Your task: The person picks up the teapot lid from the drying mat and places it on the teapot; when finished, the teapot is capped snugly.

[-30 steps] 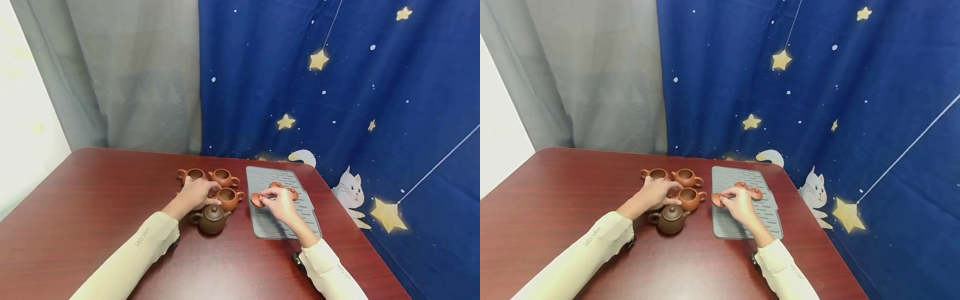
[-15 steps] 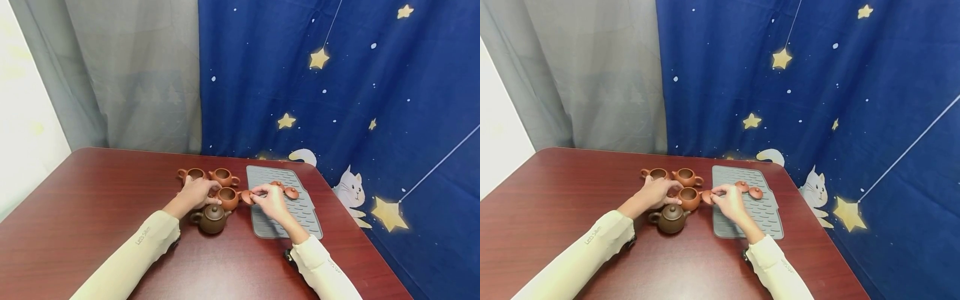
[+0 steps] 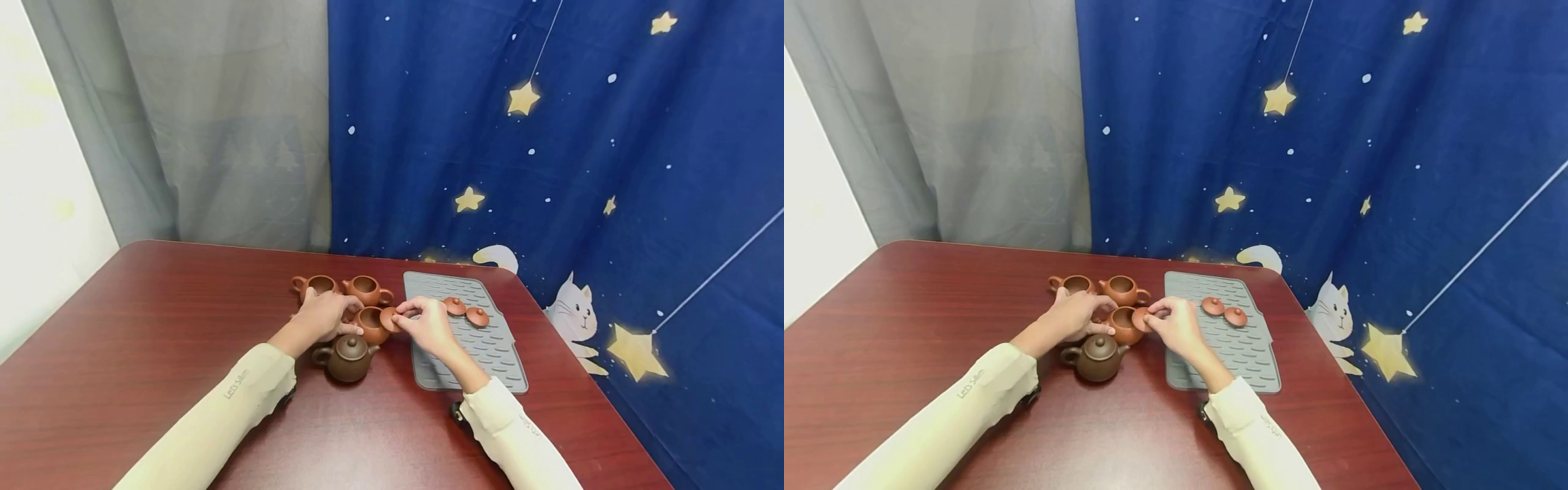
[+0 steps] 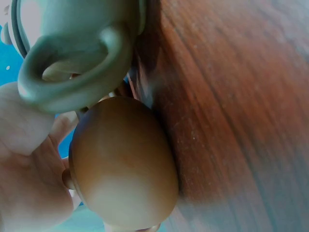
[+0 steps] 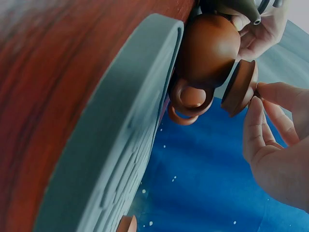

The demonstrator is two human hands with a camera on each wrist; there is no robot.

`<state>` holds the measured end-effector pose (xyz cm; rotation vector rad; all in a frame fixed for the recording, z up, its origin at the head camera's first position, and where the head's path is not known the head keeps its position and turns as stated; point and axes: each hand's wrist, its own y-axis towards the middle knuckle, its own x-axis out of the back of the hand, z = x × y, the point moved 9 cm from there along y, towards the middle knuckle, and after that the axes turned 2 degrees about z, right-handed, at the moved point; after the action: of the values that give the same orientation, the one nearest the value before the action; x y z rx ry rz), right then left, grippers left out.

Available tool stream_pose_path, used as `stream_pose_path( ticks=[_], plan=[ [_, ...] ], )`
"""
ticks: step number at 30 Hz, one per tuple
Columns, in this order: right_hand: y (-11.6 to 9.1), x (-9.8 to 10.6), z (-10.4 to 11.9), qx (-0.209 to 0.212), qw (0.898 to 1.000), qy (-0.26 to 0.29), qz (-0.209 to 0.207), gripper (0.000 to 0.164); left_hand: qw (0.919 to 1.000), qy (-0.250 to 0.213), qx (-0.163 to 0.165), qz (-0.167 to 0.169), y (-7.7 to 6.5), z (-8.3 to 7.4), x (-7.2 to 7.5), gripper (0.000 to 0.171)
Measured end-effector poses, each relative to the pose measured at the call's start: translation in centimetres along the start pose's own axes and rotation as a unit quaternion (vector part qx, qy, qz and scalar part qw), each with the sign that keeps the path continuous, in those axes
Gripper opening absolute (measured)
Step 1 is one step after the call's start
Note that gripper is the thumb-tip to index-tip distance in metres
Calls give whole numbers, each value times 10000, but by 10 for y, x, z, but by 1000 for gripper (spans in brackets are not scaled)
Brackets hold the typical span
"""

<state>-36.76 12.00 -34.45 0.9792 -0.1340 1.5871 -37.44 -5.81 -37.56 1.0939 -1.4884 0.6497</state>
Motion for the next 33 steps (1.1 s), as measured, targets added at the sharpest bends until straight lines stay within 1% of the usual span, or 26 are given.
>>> stream_pose_path(
  ticks=[7,13,15,22,28,33],
  plan=[
    [8,-8,6,159,9999,-11,-46,7,10000,13,19,11,0,1,-2,50],
    [13,-15,8,87,9999,98,-15,7,10000,44,-11,5,2,1,-3,51],
    [14,-17,10,121,9998,133,-6,7,10000,30,-16,-12,2,1,-3,51],
    [18,-24,15,270,9996,15,-3,8,10000,6,52,38,3,3,-4,52],
    [21,-32,14,225,9996,23,138,7,10000,-21,-12,9,2,3,-3,53],
    [20,-36,11,63,9998,-27,199,7,10000,-32,20,7,2,1,-1,52]
  ],
)
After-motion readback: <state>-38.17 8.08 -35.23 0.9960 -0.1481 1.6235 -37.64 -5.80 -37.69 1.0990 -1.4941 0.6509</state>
